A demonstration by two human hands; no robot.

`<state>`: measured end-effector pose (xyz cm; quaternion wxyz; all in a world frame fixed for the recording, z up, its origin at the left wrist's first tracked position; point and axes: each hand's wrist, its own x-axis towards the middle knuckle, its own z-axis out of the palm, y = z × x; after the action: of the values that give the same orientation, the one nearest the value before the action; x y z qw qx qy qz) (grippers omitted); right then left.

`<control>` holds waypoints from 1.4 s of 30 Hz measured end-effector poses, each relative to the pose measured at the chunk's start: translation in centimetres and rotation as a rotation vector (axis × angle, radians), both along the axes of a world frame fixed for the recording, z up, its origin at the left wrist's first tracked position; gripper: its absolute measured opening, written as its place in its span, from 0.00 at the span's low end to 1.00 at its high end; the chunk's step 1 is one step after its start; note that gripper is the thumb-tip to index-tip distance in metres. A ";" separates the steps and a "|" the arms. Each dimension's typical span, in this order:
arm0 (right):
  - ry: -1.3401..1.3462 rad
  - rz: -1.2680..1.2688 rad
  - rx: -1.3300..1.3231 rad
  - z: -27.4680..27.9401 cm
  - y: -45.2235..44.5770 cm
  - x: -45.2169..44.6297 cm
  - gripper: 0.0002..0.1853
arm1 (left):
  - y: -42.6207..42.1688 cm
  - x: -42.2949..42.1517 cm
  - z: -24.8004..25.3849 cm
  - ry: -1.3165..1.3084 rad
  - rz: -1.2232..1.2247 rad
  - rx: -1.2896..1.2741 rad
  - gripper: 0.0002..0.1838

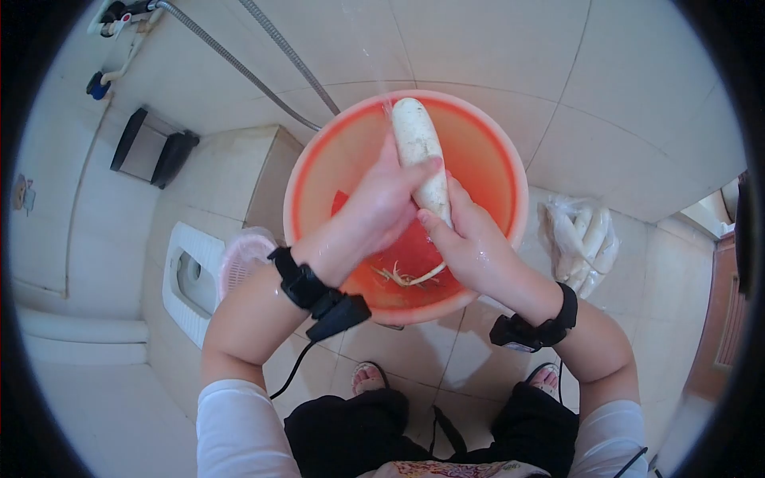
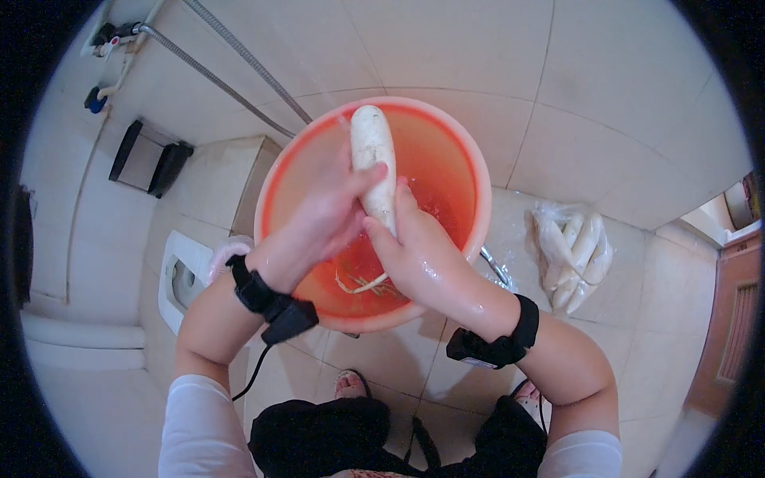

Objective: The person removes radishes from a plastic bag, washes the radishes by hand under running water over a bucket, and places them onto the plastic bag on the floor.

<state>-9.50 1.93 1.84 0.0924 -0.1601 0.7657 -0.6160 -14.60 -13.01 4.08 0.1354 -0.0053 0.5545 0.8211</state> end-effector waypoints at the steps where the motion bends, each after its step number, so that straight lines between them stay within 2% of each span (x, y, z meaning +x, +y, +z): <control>1: -0.024 -0.009 0.016 -0.2 0.0 0.0 0.25 | 0.2 0.8 0.2 -0.013 -0.014 0.016 0.27; 2: -0.035 -0.012 0.024 -0.3 0.0 -0.1 0.25 | 0.2 1.2 0.3 -0.026 -0.027 0.033 0.34; 3: -0.046 -0.016 0.032 -0.4 -0.1 -0.1 0.25 | 0.0 0.7 0.1 -0.025 -0.025 0.032 0.34; 5: 0.063 -0.022 0.005 -0.3 -0.2 -0.1 0.29 | -1.0 -1.6 -0.5 0.041 0.001 -0.072 0.20; 9: 0.093 0.048 -0.011 -0.2 -0.1 0.1 0.28 | -2.8 -5.6 -1.2 -0.002 0.048 -0.037 0.13; 10: 0.086 0.035 0.003 -0.2 -0.1 0.1 0.27 | -2.6 -5.7 -1.5 0.002 0.044 -0.039 0.13; 12: 0.077 0.024 0.018 -0.2 -0.1 0.1 0.27 | -1.9 -5.0 -2.0 -0.140 0.032 0.032 0.20; 18: -0.007 0.031 0.065 0.0 0.0 0.3 0.26 | -0.4 0.9 0.2 -0.019 0.016 0.069 0.22; 20: 0.132 0.006 0.101 -0.2 -0.1 0.4 0.33 | -0.6 0.9 0.2 -0.005 0.009 0.052 0.22; 24: 0.059 0.054 0.169 0.7 0.1 0.6 0.36 | -2.5 -2.9 -0.8 0.032 0.014 -0.064 0.19; 25: 0.111 0.068 0.142 0.2 -0.1 0.7 0.36 | -3.4 -4.3 -0.6 0.015 -0.015 -0.063 0.15; 29: 0.137 0.062 0.156 0.4 0.0 0.8 0.37 | -3.3 -5.8 -0.8 0.058 0.053 -0.063 0.13; 32: 0.081 0.096 0.218 1.0 0.2 0.9 0.37 | -2.8 -4.6 -2.1 -0.043 0.034 0.012 0.17; 33: 0.079 0.095 0.217 0.9 0.1 0.8 0.37 | -2.3 -3.1 -1.7 -0.041 0.033 0.003 0.19; 35: 0.049 0.035 0.215 0.8 0.0 0.5 0.30 | -1.2 0.0 -0.9 -0.043 0.024 -0.010 0.22; 37: 0.004 0.036 0.229 1.2 -0.1 0.5 0.31 | -0.4 2.4 -0.1 -0.061 -0.055 -0.017 0.25; 39: -0.033 0.039 0.248 1.2 0.0 0.4 0.31 | -0.6 1.9 -0.1 -0.010 -0.041 -0.029 0.23; 41: 0.049 0.016 0.185 0.5 -0.1 0.5 0.31 | -1.0 0.5 0.0 0.039 -0.035 -0.048 0.21; 42: 0.048 0.014 0.183 0.6 -0.1 0.7 0.31 | -1.3 -0.9 -0.1 0.014 0.036 -0.086 0.16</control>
<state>-8.84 1.87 2.42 0.0927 -0.1710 0.8196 -0.5389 -15.48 -14.27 3.96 0.1163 -0.0156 0.5901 0.7988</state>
